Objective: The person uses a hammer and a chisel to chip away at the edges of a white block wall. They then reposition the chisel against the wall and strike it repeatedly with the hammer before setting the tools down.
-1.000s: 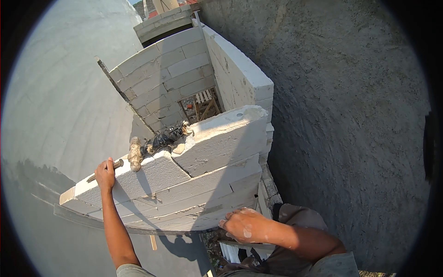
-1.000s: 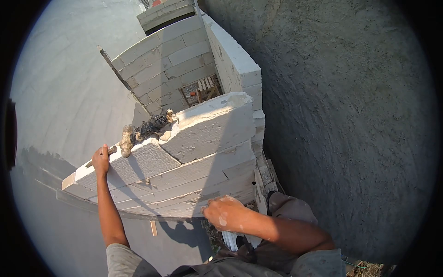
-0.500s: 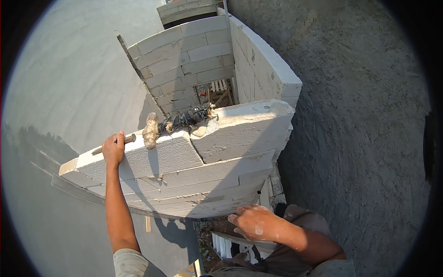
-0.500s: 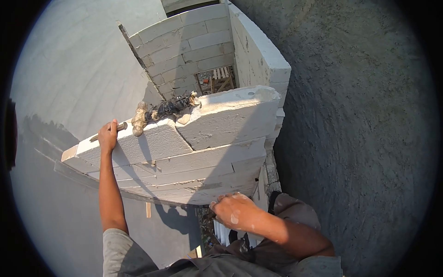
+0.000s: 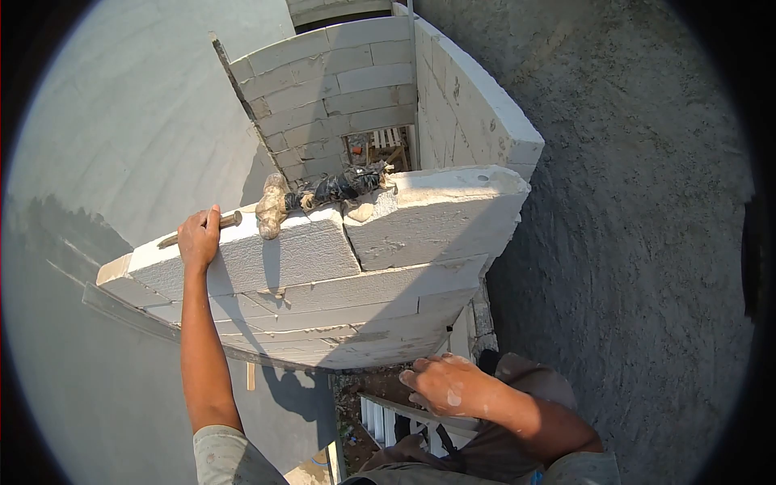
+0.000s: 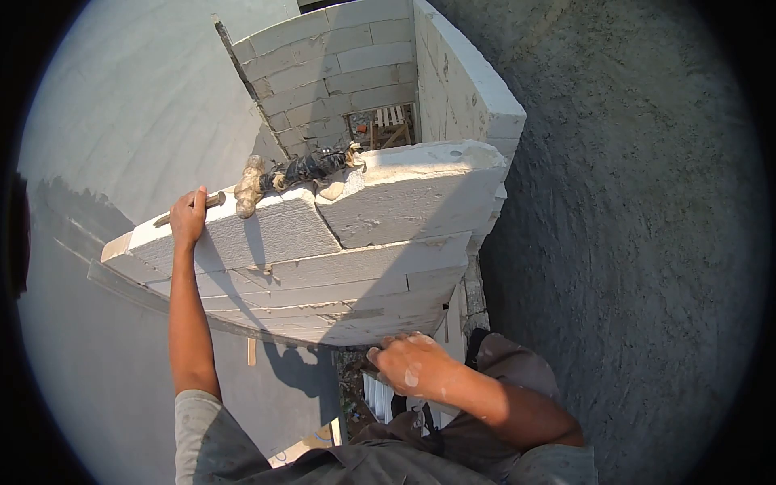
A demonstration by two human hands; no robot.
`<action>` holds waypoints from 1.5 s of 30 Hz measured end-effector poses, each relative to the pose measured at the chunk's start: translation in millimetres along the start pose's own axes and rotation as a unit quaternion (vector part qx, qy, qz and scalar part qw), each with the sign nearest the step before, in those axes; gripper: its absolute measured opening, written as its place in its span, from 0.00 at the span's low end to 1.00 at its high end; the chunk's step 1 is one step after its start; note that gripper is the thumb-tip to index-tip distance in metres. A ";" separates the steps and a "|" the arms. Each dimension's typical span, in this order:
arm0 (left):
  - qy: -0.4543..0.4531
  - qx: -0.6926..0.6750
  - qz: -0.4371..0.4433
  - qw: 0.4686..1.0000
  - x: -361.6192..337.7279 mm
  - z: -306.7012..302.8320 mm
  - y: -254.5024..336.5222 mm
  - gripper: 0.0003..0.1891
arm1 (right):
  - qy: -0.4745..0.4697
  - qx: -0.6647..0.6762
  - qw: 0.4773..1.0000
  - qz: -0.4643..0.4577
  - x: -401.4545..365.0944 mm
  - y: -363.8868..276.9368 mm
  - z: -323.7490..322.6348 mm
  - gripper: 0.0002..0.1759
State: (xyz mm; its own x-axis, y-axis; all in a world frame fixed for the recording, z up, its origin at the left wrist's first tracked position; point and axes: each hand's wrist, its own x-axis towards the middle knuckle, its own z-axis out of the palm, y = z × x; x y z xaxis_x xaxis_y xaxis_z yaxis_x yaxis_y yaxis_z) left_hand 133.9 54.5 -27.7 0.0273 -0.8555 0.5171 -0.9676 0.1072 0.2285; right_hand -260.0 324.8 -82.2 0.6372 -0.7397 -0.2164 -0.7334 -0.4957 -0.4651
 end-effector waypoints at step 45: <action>0.018 -0.038 0.027 0.999 5.5 13.3 -21.3 0.25 | 0.274 0.115 0.944 -0.143 -11.4 0.0 -1.6 0.16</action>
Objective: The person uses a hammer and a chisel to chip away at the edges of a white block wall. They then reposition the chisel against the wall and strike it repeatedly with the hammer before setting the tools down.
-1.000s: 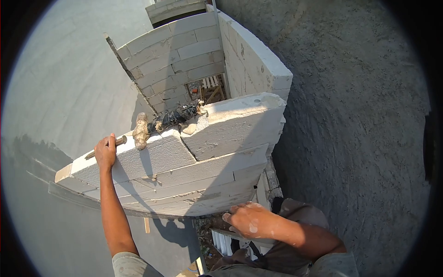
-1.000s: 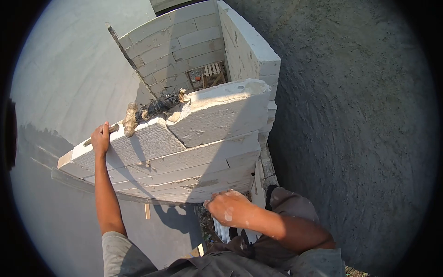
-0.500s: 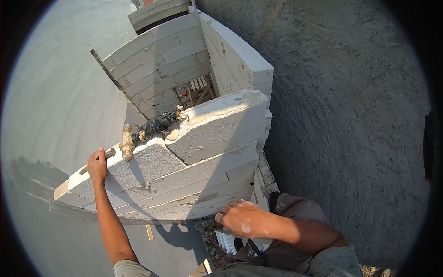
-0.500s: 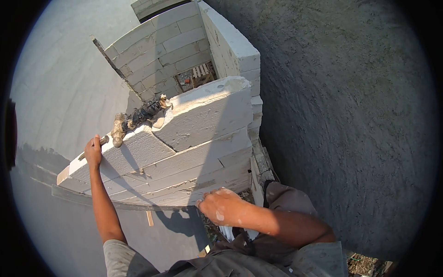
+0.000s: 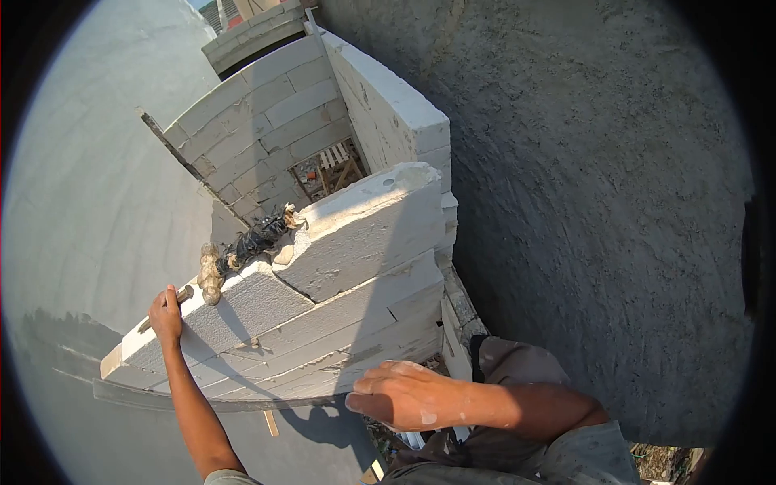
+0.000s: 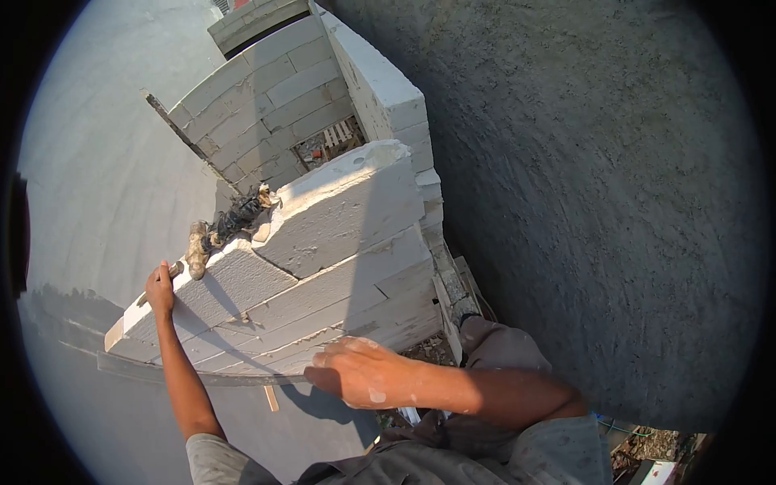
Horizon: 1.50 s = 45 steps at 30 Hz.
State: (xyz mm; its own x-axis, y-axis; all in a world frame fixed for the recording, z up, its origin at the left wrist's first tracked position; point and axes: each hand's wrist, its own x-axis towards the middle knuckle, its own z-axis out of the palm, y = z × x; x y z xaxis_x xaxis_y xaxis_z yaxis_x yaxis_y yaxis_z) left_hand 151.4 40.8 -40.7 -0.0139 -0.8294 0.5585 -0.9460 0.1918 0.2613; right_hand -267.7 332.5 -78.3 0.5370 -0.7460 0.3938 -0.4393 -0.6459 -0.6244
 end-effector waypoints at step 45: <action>-0.049 -0.010 -0.004 0.999 12.0 8.1 -35.0 0.27 | 0.078 -0.153 0.983 -0.059 -8.5 -20.6 -3.3 0.10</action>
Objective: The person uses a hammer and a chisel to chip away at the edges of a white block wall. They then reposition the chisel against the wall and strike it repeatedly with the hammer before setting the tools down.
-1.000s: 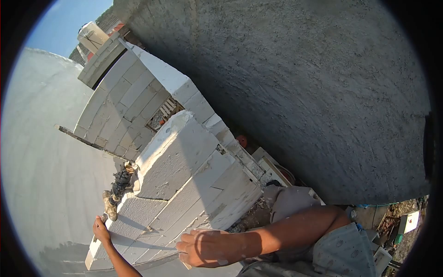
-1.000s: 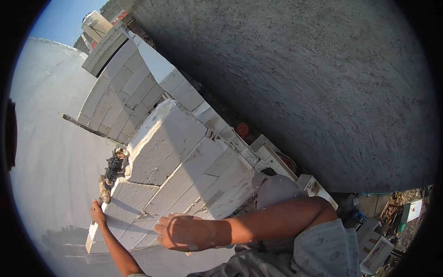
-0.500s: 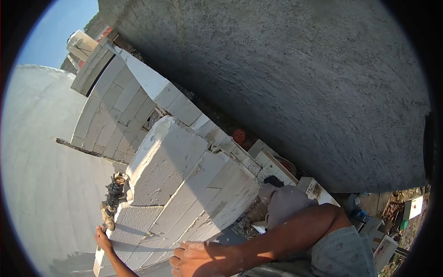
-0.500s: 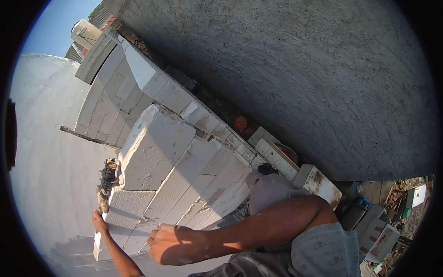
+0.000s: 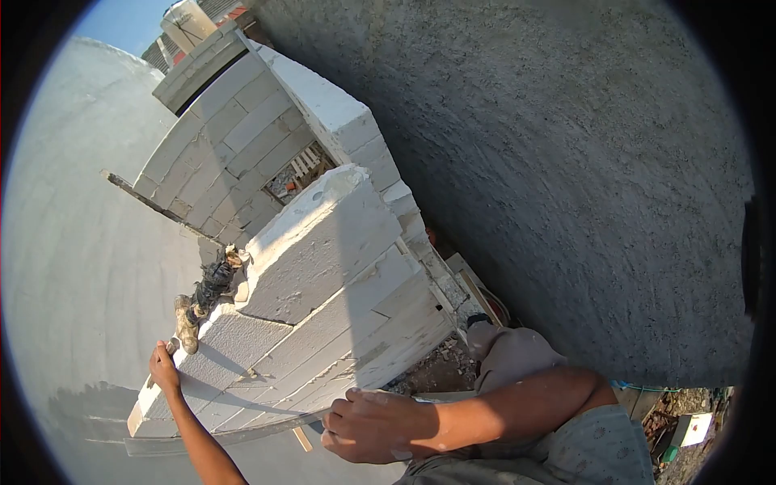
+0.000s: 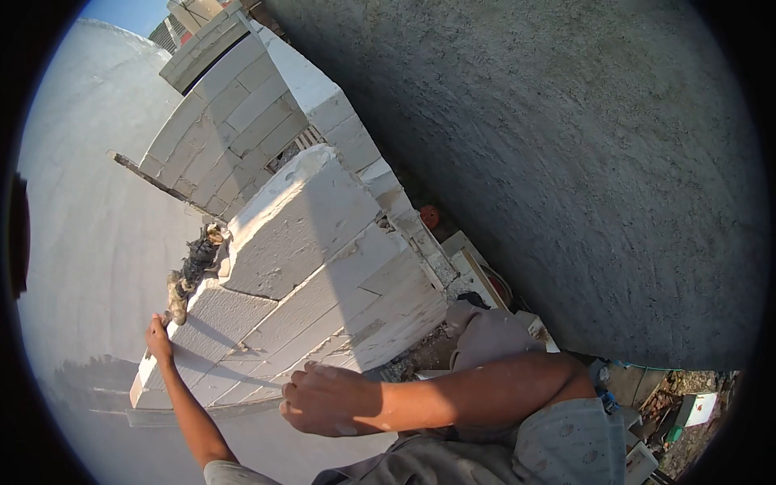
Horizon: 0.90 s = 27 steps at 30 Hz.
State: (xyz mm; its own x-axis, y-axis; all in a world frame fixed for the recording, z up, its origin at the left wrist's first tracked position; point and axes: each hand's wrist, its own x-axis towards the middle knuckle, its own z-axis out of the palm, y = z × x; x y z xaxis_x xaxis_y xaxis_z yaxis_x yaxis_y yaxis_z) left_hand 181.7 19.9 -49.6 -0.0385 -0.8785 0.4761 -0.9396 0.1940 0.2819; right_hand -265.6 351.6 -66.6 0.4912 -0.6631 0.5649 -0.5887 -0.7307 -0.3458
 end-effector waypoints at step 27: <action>-0.016 0.068 -0.053 0.996 -21.6 -27.7 54.9 0.28 | -0.277 0.082 0.956 0.039 42.1 7.7 58.1 0.08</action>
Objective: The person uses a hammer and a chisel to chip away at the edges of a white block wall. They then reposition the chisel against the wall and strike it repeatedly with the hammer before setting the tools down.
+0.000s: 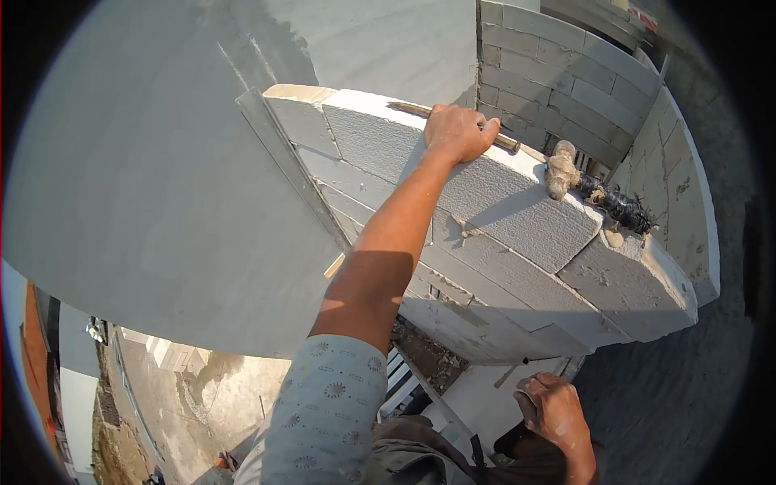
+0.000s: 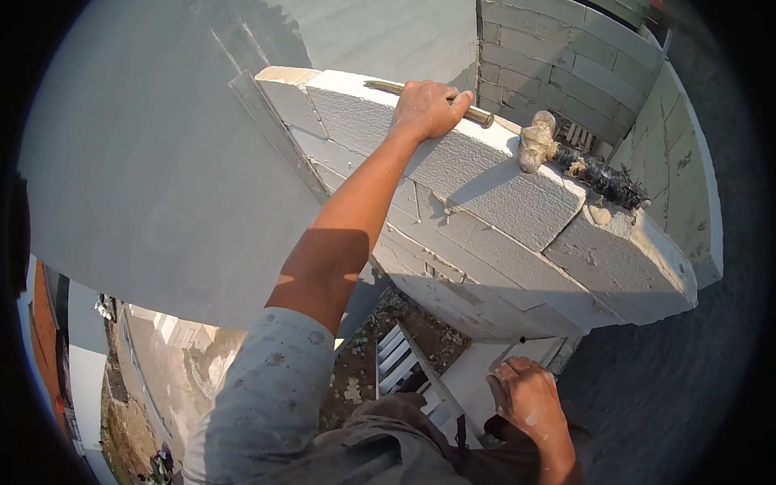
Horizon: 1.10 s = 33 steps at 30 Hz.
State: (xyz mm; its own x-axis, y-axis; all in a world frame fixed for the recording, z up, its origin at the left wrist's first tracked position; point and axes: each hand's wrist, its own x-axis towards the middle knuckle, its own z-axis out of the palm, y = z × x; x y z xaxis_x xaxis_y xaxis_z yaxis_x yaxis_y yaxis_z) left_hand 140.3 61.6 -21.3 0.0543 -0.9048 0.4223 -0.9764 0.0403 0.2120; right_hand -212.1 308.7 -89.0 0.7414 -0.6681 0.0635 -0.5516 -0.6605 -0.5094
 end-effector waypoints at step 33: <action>0.028 0.004 -0.025 0.999 -0.4 5.5 1.5 0.27 | 0.012 -0.003 1.000 -0.006 -12.3 -10.3 -16.7 0.09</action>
State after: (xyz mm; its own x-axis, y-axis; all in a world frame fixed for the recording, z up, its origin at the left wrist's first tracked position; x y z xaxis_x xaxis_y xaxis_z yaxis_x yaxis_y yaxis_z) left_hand 137.6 59.7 -26.0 0.1146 -0.8802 0.4606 -0.9739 -0.0081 0.2268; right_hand -221.9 318.0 -70.1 0.7389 -0.6678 0.0896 -0.5448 -0.6704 -0.5038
